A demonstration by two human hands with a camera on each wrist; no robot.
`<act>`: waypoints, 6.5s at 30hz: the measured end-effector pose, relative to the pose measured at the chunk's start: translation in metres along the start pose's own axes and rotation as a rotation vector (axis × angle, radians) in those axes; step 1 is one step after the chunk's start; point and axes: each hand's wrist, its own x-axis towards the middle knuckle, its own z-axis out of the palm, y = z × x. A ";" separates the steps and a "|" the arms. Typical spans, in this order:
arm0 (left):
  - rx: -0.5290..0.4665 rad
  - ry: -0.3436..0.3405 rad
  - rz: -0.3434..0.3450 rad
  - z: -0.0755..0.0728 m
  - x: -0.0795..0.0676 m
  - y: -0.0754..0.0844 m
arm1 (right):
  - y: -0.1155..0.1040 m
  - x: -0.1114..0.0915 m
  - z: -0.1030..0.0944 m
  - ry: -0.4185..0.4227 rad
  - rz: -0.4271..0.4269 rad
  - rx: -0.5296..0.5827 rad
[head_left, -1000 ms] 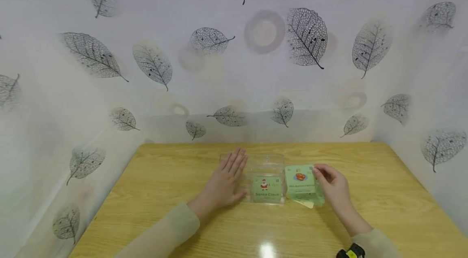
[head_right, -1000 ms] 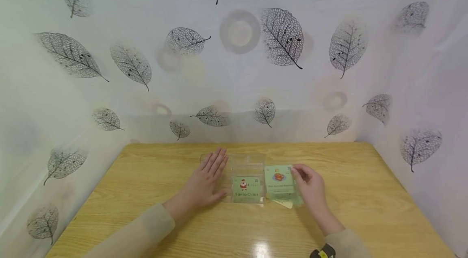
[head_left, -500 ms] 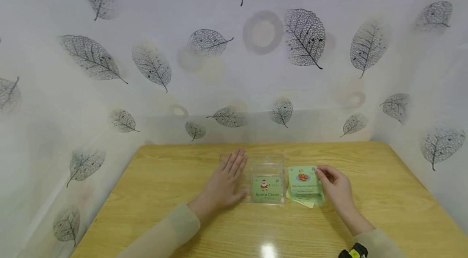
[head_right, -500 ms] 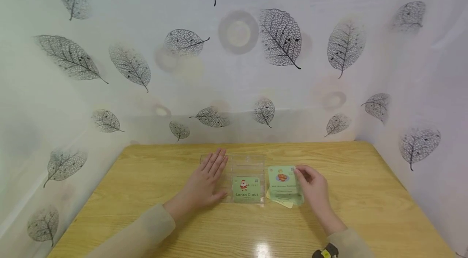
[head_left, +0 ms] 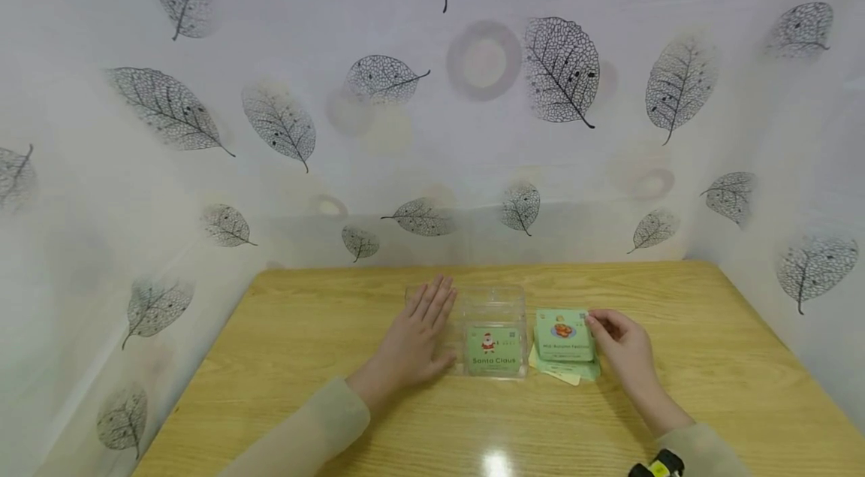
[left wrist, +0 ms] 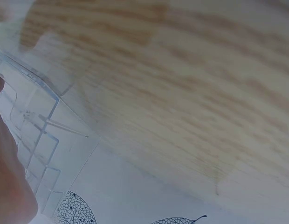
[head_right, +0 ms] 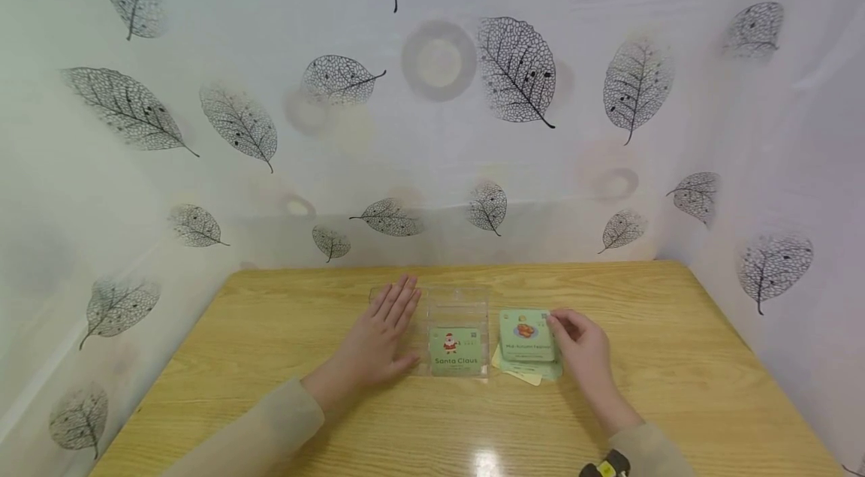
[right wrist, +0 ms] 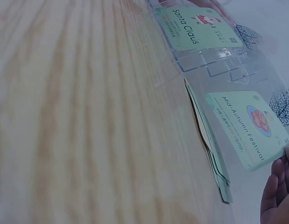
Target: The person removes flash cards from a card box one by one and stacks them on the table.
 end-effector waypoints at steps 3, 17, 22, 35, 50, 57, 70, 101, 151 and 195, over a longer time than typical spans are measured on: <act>0.011 0.003 -0.001 0.001 0.000 0.000 | 0.001 0.000 0.000 -0.002 0.009 -0.005; 0.002 0.030 0.002 0.000 -0.001 0.000 | 0.004 0.001 -0.001 -0.051 0.063 -0.112; 0.012 0.014 -0.003 0.000 0.000 0.000 | 0.005 0.002 -0.001 -0.081 0.086 -0.123; 0.010 0.014 -0.001 0.000 -0.001 0.000 | 0.008 0.006 -0.003 -0.122 0.129 -0.154; 0.032 0.030 0.002 0.003 0.001 -0.001 | 0.010 0.012 -0.007 -0.133 0.070 -0.259; 0.022 0.013 0.001 0.002 0.001 0.000 | 0.012 0.014 -0.008 -0.129 0.064 -0.267; 0.020 0.006 -0.001 0.000 0.000 0.000 | 0.011 0.015 -0.008 -0.102 0.044 -0.278; 0.026 0.041 -0.004 0.003 -0.001 0.001 | 0.001 0.011 0.001 -0.082 0.031 -0.155; 0.038 0.015 -0.006 -0.001 -0.001 0.001 | -0.021 -0.006 0.034 -0.165 -0.022 0.157; 0.030 0.015 -0.010 0.004 0.000 0.002 | -0.030 -0.018 0.049 -0.222 -0.058 0.132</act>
